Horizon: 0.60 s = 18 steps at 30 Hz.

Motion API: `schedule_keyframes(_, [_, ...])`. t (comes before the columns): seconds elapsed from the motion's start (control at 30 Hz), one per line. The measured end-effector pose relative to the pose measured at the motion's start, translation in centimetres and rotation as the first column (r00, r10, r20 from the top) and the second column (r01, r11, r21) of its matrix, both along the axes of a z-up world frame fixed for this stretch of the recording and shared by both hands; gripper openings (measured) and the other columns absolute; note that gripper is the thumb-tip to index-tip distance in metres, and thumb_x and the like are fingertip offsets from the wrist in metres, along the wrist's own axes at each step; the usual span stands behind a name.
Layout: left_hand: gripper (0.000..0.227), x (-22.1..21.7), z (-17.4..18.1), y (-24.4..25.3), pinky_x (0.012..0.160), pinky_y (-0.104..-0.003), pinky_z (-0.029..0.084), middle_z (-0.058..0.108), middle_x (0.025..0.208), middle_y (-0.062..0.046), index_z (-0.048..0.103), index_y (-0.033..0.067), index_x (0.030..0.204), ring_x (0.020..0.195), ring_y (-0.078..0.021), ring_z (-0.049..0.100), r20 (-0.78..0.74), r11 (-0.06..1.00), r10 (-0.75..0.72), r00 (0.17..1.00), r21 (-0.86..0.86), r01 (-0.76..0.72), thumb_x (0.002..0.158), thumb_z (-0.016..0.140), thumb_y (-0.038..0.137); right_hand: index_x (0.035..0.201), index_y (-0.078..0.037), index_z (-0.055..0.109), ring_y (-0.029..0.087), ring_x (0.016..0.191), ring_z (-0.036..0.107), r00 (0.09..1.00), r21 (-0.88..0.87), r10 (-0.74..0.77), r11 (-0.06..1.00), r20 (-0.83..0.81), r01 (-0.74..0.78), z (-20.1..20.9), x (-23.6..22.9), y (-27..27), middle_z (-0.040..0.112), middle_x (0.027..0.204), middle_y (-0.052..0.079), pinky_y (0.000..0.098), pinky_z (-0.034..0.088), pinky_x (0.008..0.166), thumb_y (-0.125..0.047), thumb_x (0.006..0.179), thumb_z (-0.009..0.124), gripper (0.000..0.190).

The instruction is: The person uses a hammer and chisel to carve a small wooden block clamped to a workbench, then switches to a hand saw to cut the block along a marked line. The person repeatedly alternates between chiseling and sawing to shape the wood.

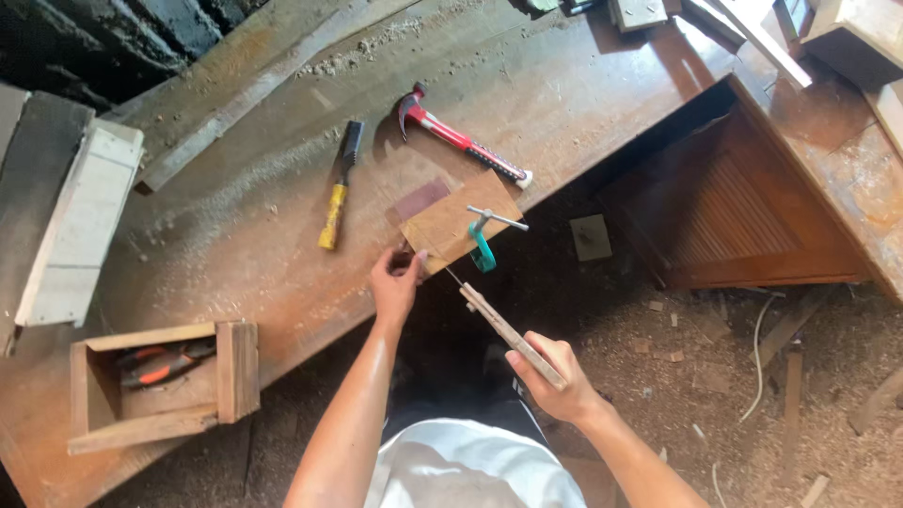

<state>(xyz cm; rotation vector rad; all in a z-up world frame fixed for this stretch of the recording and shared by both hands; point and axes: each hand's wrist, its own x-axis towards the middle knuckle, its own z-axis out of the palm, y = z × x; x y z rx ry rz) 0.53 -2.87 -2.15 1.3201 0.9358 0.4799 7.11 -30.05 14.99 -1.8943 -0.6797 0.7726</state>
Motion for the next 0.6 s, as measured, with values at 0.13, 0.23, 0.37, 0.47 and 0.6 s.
schedule_keyframes(0.13, [0.034, -0.1, -0.1, 0.7, 0.055, -0.025, 0.055, 0.071, 0.087, -0.009, 0.069, -0.0054, 0.11, 0.067, -0.0107, 0.067, 0.018, 0.999, -0.02, 1.0, -0.033, 0.02, 0.089, 0.082, 0.018, 0.073, -0.004, 0.055, 0.009, 0.051, 0.042, 0.998, 0.097, -0.066, 0.993, 0.003, 0.065, -2.9, 0.0, 2.2, 0.047, 0.056, 0.002, 0.0309, 0.036, 0.045, -0.017, 0.096, 0.066, 0.029])
schedule_keyframes(0.23, [0.039, -0.2, 0.2, 0.6, 0.056, -0.025, 0.055, 0.072, 0.092, -0.008, 0.067, -0.0021, 0.118, 0.067, -0.0104, 0.066, 0.036, 0.999, -0.012, 0.999, -0.031, 0.013, 0.087, 0.08, 0.017, 0.076, -0.004, 0.056, 0.009, 0.053, 0.044, 0.996, 0.139, -0.066, 0.989, 0.066, 0.056, -4.0, 0.2, 2.7, 0.047, 0.06, 0.002, 0.0301, 0.038, 0.048, -0.017, 0.097, 0.066, 0.027])
schedule_keyframes(0.37, [0.038, 0.1, 1.0, 0.5, 0.058, -0.025, 0.057, 0.072, 0.093, -0.009, 0.068, -0.0033, 0.118, 0.068, -0.0108, 0.068, -0.02, 0.999, -0.002, 1.0, -0.043, 0.001, 0.088, 0.08, 0.016, 0.08, -0.003, 0.06, 0.01, 0.056, 0.043, 0.997, 0.137, -0.078, 0.988, 0.001, 0.077, -4.3, 0.8, 3.9, 0.05, 0.061, 0.003, 0.0306, 0.039, 0.049, -0.016, 0.097, 0.065, 0.022])
schedule_keyframes(0.47, [0.04, 0.1, 1.3, 0.5, 0.058, -0.025, 0.057, 0.072, 0.093, -0.009, 0.067, -0.0026, 0.121, 0.069, -0.0106, 0.068, 0.001, 0.998, 0.0, 1.0, -0.061, 0.0, 0.088, 0.08, 0.016, 0.077, -0.003, 0.058, 0.011, 0.052, 0.043, 0.998, 0.135, -0.067, 0.989, 0.009, 0.065, -4.5, 0.9, 5.3, 0.048, 0.059, 0.004, 0.0315, 0.037, 0.047, -0.017, 0.097, 0.065, 0.026])
schedule_keyframes(0.6, [0.041, 0.1, 1.2, 0.3, 0.059, -0.025, 0.057, 0.072, 0.094, -0.009, 0.067, -0.0027, 0.122, 0.069, -0.0102, 0.068, 0.013, 0.997, -0.007, 1.0, -0.072, 0.008, 0.088, 0.08, 0.017, 0.08, -0.003, 0.06, 0.01, 0.053, 0.044, 0.995, 0.184, -0.065, 0.982, 0.073, 0.051, -5.1, 1.5, 6.8, 0.049, 0.06, 0.003, 0.0301, 0.038, 0.049, -0.017, 0.098, 0.065, 0.024])
